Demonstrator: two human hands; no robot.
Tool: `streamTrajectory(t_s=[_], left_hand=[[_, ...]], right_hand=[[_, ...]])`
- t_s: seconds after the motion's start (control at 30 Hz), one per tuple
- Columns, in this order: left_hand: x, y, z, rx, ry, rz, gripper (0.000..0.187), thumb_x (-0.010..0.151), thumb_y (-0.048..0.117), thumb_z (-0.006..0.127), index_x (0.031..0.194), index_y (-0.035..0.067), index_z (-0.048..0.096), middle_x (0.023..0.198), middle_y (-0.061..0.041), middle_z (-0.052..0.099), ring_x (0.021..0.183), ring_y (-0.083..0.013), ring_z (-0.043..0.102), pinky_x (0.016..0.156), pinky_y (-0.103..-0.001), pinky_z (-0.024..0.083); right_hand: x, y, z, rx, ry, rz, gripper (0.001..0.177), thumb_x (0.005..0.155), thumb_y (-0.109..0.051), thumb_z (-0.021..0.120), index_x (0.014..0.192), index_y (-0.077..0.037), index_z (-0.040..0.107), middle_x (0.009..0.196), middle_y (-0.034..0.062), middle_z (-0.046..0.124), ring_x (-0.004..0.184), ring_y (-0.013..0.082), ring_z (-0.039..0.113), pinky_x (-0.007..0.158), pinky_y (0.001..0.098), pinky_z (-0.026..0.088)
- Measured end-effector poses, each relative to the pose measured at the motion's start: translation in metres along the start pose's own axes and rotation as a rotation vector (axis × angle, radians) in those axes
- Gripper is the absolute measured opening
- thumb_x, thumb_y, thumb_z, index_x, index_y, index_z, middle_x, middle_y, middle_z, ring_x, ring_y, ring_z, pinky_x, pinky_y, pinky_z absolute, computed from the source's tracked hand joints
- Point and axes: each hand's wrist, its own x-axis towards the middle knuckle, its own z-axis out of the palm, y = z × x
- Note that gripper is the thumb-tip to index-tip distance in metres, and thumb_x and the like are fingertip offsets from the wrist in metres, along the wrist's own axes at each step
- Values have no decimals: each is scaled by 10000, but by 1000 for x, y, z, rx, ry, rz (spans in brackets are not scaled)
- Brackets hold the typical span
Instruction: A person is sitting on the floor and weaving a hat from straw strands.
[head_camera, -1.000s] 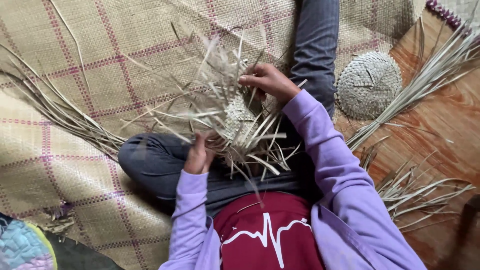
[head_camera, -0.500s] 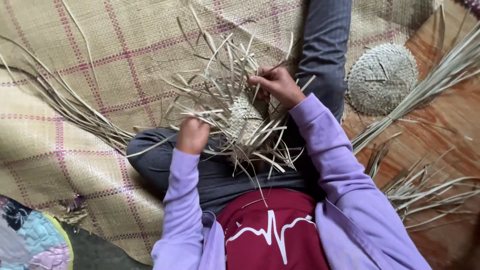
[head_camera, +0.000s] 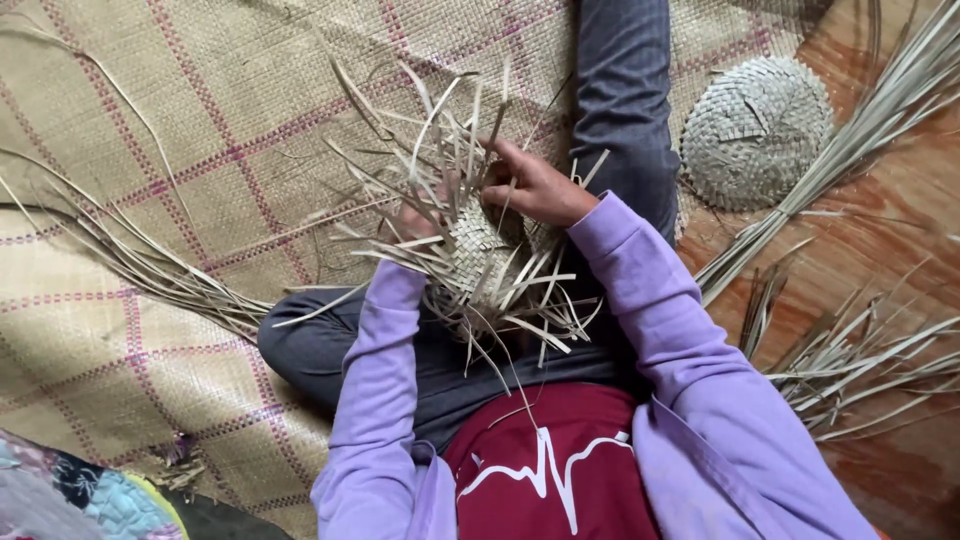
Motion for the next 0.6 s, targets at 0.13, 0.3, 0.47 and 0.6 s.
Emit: streamTrajectory(t_s=[0.13,0.3,0.47,0.6], left_hand=[[-13,-18,10,-593,-38,-169,384,1078,139,569,1458,100,526,1447,-99,632,896,-160,731,751,-265,643],[-100,-67,34,-1331,-81,-399,302,1106,240,513,1334,71,618,1366,-96,681,974,-156,706,842,-278,619],[8,-12,-7,-1263,-190,-193,546,1106,543,446,1535,216,531,1639,-79,456,1568,-301,378,1342,-590,247],[2,-4,9,-85,-110,-133,423,1052,209,685,1462,250,588,1369,-100,684,1186,-312,722,957,-392,668]], right_hand=[[3,2,3,45,58,-53,637,1012,32,614,1592,-59,368,959,197,713,825,256,723,768,383,612],[11,10,8,30,195,-6,323,962,-111,798,1257,-39,689,932,133,747,808,181,744,738,307,613],[19,-1,19,43,224,42,131,944,-147,826,936,-56,732,680,53,714,648,96,696,638,206,546],[17,4,17,75,239,68,138,939,-113,821,914,-25,717,663,97,717,591,140,712,600,233,553]])
